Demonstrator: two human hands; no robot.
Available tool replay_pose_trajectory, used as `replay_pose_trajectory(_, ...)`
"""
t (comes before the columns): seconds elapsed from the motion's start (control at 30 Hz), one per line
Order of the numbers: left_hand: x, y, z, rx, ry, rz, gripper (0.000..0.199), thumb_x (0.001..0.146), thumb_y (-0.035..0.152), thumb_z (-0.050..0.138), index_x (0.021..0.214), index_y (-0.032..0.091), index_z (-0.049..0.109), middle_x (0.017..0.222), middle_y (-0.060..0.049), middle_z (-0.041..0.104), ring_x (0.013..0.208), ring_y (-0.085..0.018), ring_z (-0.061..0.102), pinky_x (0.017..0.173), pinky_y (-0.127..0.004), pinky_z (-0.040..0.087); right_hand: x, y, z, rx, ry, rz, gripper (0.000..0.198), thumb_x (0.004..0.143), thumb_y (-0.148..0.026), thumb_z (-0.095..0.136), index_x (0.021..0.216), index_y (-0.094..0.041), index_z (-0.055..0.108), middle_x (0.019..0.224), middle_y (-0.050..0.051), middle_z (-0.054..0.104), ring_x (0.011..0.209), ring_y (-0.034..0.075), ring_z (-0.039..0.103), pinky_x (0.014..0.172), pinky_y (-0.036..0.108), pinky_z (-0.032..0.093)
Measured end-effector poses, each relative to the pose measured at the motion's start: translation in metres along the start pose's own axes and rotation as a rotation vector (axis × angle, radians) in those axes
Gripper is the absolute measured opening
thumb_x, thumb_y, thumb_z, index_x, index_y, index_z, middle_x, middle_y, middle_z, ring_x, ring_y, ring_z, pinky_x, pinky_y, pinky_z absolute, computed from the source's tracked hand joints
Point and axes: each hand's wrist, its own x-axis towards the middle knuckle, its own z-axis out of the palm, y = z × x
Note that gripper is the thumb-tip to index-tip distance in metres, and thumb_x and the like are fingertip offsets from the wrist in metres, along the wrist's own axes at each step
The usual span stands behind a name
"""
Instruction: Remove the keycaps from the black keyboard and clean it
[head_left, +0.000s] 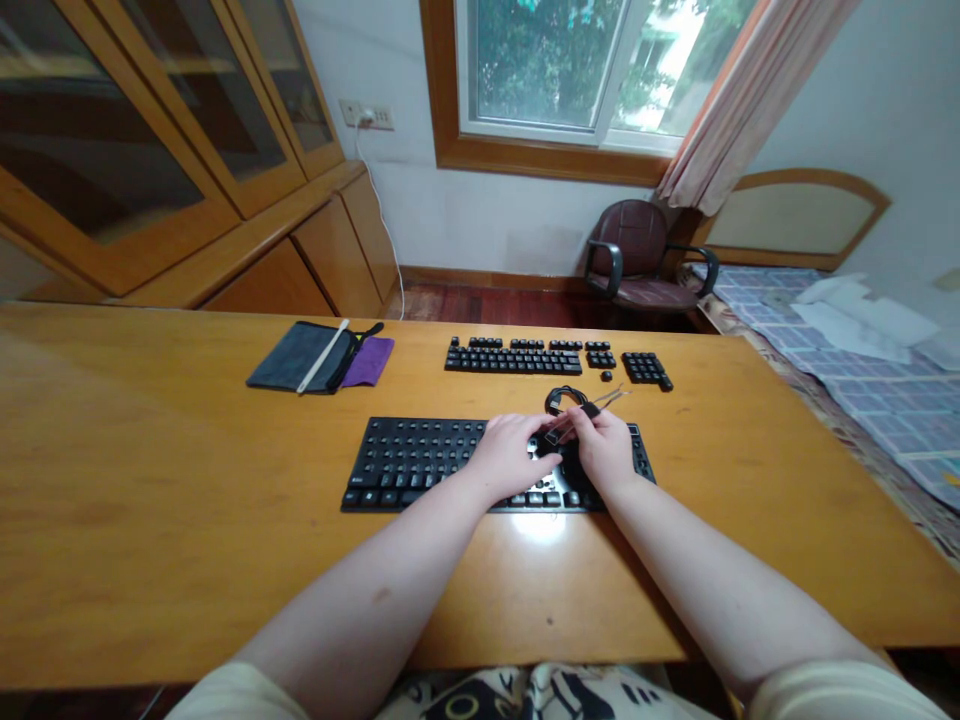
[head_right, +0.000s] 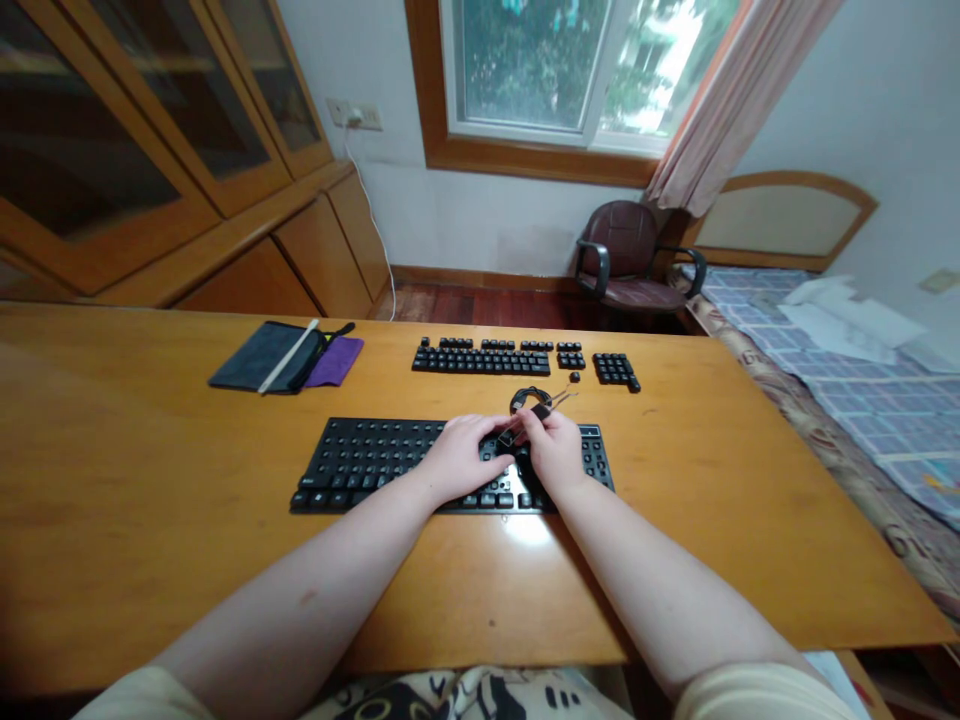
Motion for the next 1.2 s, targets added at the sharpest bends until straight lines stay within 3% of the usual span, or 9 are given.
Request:
replay_pose_trajectory(0.2, 0.004, -0.006, 0.005, -0.043, -0.025, -0.033, 0.040, 0.072, 0.033, 0.068, 0.111, 0.028, 0.064, 0.096, -0.001, 0.071, 0.089, -0.021, 0.062, 0.085, -0.033, 0.045, -0.002, -0.002, -0.003, -0.043, -0.042, -0.134, 0.031, 0.084, -0.043, 0.057, 0.072, -0.018, 0.071, 0.074, 0.007, 0.071, 0.072, 0.021, 0.067, 0.070, 0.035, 0.055)
replay_pose_trajectory(0.37, 0.005, -0.009, 0.006, -0.084, -0.021, -0.046, 0.023, 0.071, 0.032, 0.070, 0.094, 0.026, 0.070, 0.089, 0.000, 0.071, 0.086, -0.019, 0.062, 0.082, -0.031, 0.046, 0.000, 0.000, -0.004, 0.044, 0.147, -0.220, 0.031, 0.089, -0.039, 0.049, 0.078, -0.018, 0.068, 0.083, 0.007, 0.069, 0.084, 0.022, 0.065, 0.079, 0.038, 0.052)
replay_pose_trajectory(0.47, 0.005, -0.010, 0.007, -0.217, 0.069, -0.114, 0.019, 0.072, 0.027, 0.069, 0.090, 0.023, 0.069, 0.086, 0.000, 0.070, 0.081, -0.016, 0.062, 0.076, -0.027, 0.047, 0.000, 0.000, -0.002, 0.053, 0.226, -0.246, 0.028, 0.092, -0.036, 0.045, 0.082, -0.019, 0.065, 0.083, 0.006, 0.066, 0.083, 0.020, 0.064, 0.083, 0.039, 0.050)
replay_pose_trajectory(0.57, 0.006, -0.011, 0.007, -0.351, 0.207, -0.201, 0.017, 0.073, 0.025, 0.067, 0.090, 0.020, 0.066, 0.087, 0.000, 0.069, 0.079, -0.015, 0.062, 0.076, -0.025, 0.048, 0.002, -0.005, -0.007, -0.146, 0.141, -0.297, 0.024, 0.091, -0.034, 0.045, 0.091, -0.020, 0.065, 0.084, 0.006, 0.063, 0.081, 0.019, 0.063, 0.083, 0.039, 0.050)
replay_pose_trajectory(0.67, 0.006, -0.011, 0.007, -0.384, 0.266, -0.217, 0.016, 0.076, 0.026, 0.065, 0.091, 0.020, 0.064, 0.088, 0.000, 0.068, 0.079, -0.015, 0.063, 0.076, -0.026, 0.049, 0.013, -0.009, -0.021, -0.499, 0.021, -0.363, 0.025, 0.089, -0.031, 0.047, 0.099, -0.021, 0.067, 0.106, 0.009, 0.062, 0.100, 0.023, 0.059, 0.091, 0.040, 0.047)
replay_pose_trajectory(0.83, 0.002, -0.007, 0.008, -0.078, 0.214, -0.123, 0.014, 0.082, 0.027, 0.059, 0.095, 0.022, 0.061, 0.096, -0.003, 0.067, 0.094, -0.019, 0.061, 0.087, -0.033, 0.045, 0.038, -0.003, -0.046, -0.929, -0.166, -0.212, 0.032, 0.090, -0.029, 0.042, 0.111, -0.021, 0.065, 0.121, 0.008, 0.060, 0.109, 0.024, 0.056, 0.095, 0.039, 0.045)
replay_pose_trajectory(0.97, -0.001, -0.007, 0.013, 0.217, 0.194, -0.123, 0.012, 0.085, 0.028, 0.056, 0.093, 0.021, 0.060, 0.104, -0.005, 0.066, 0.111, -0.025, 0.054, 0.102, -0.044, 0.032, 0.045, 0.003, -0.049, -1.008, -0.336, -0.151, 0.032, 0.090, -0.029, 0.043, 0.111, -0.020, 0.065, 0.120, 0.009, 0.061, 0.107, 0.022, 0.058, 0.092, 0.034, 0.045)
replay_pose_trajectory(1.03, -0.001, -0.008, 0.013, 0.277, 0.178, -0.154, 0.011, 0.087, 0.029, 0.054, 0.093, 0.021, 0.060, 0.102, -0.006, 0.067, 0.110, -0.025, 0.055, 0.102, -0.047, 0.030, 0.045, 0.001, -0.048, -1.015, -0.412, -0.144, 0.029, 0.090, -0.028, 0.045, 0.109, -0.021, 0.066, 0.118, 0.007, 0.063, 0.105, 0.021, 0.059, 0.090, 0.032, 0.045)
replay_pose_trajectory(1.2, 0.002, -0.008, 0.004, 0.084, 0.162, -0.094, 0.014, 0.088, 0.032, 0.052, 0.093, 0.023, 0.062, 0.095, -0.002, 0.067, 0.094, -0.020, 0.059, 0.090, -0.035, 0.042, 0.044, -0.003, -0.045, -1.049, -0.524, -0.149, 0.029, 0.091, -0.034, 0.044, 0.104, -0.024, 0.068, 0.101, 0.006, 0.070, 0.092, 0.021, 0.062, 0.077, 0.029, 0.045)
